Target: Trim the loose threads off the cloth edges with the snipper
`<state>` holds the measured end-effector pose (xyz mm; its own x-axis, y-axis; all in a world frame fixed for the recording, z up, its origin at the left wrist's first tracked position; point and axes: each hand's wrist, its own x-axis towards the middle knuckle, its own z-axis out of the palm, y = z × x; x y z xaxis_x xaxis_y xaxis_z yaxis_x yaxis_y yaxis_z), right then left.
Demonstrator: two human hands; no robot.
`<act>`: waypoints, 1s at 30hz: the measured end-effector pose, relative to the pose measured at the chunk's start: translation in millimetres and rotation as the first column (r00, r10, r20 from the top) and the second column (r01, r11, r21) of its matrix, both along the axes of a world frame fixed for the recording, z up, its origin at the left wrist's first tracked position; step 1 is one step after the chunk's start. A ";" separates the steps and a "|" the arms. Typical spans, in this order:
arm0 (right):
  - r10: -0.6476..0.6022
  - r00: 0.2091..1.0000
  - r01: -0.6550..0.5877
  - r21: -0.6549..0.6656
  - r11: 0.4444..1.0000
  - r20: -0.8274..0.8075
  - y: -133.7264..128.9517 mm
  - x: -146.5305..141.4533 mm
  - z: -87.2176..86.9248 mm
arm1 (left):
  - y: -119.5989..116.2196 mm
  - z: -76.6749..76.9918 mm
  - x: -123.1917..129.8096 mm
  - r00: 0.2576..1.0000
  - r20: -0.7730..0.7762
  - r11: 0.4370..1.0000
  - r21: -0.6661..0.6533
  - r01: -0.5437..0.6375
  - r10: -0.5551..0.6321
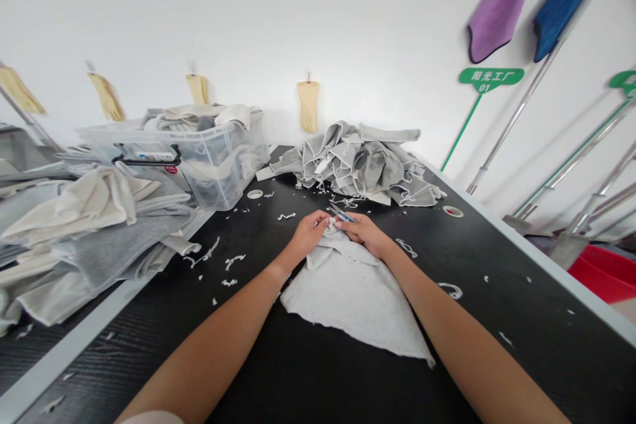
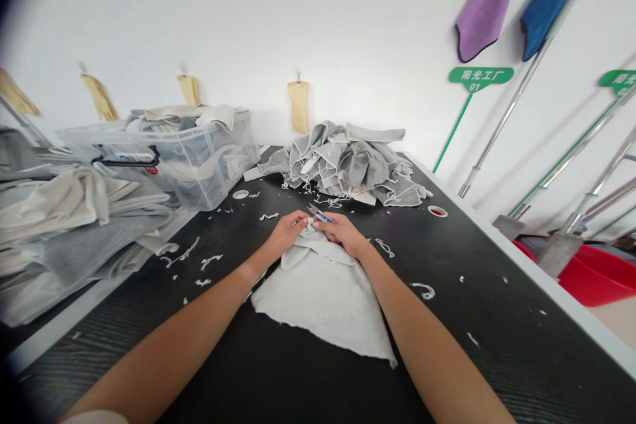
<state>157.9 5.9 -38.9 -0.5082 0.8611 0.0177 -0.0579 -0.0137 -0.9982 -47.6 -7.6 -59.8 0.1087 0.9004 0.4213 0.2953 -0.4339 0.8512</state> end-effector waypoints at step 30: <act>-0.069 0.997 0.067 0.062 0.996 0.042 0.6 -5.0 -2.4 | -8.9 2.4 2.6 0.980 -0.169 0.994 0.045 -0.098 0.104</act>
